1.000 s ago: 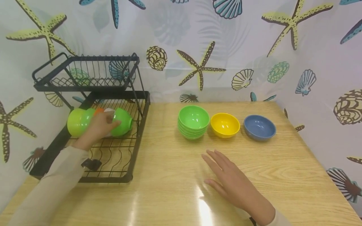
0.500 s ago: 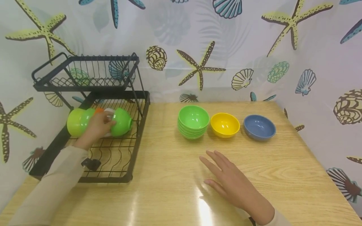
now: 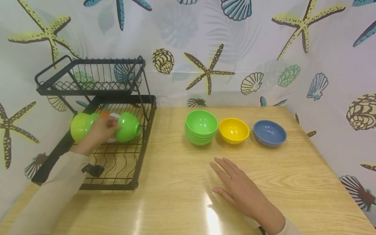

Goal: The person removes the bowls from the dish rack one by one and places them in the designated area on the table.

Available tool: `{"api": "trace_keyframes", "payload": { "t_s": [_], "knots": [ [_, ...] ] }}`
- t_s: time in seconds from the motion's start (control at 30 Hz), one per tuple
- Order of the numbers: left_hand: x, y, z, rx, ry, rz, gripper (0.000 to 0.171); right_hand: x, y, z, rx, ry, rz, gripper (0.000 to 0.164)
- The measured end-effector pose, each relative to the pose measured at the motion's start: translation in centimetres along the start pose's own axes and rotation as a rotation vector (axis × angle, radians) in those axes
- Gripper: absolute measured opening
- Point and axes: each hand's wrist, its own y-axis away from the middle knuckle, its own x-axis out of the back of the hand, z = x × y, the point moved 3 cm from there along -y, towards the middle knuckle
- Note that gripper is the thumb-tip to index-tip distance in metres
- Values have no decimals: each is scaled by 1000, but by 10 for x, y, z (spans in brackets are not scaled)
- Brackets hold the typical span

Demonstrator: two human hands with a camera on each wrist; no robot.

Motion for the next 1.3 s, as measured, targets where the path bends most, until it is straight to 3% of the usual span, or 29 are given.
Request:
{"api": "trace_keyframes", "payload": {
  "t_s": [0.5,0.77,1.3],
  "knots": [
    [8,13,19,-57,-11,-11,41,-2,3,0,-15,24,-33,72],
    [11,26,32,-130,-62,1,40,-3,3,0,-3,13,-15,71],
    [13,69,61,-264,-142,50,34,-4,-1,0,-18,12,-37,72]
  ]
}}
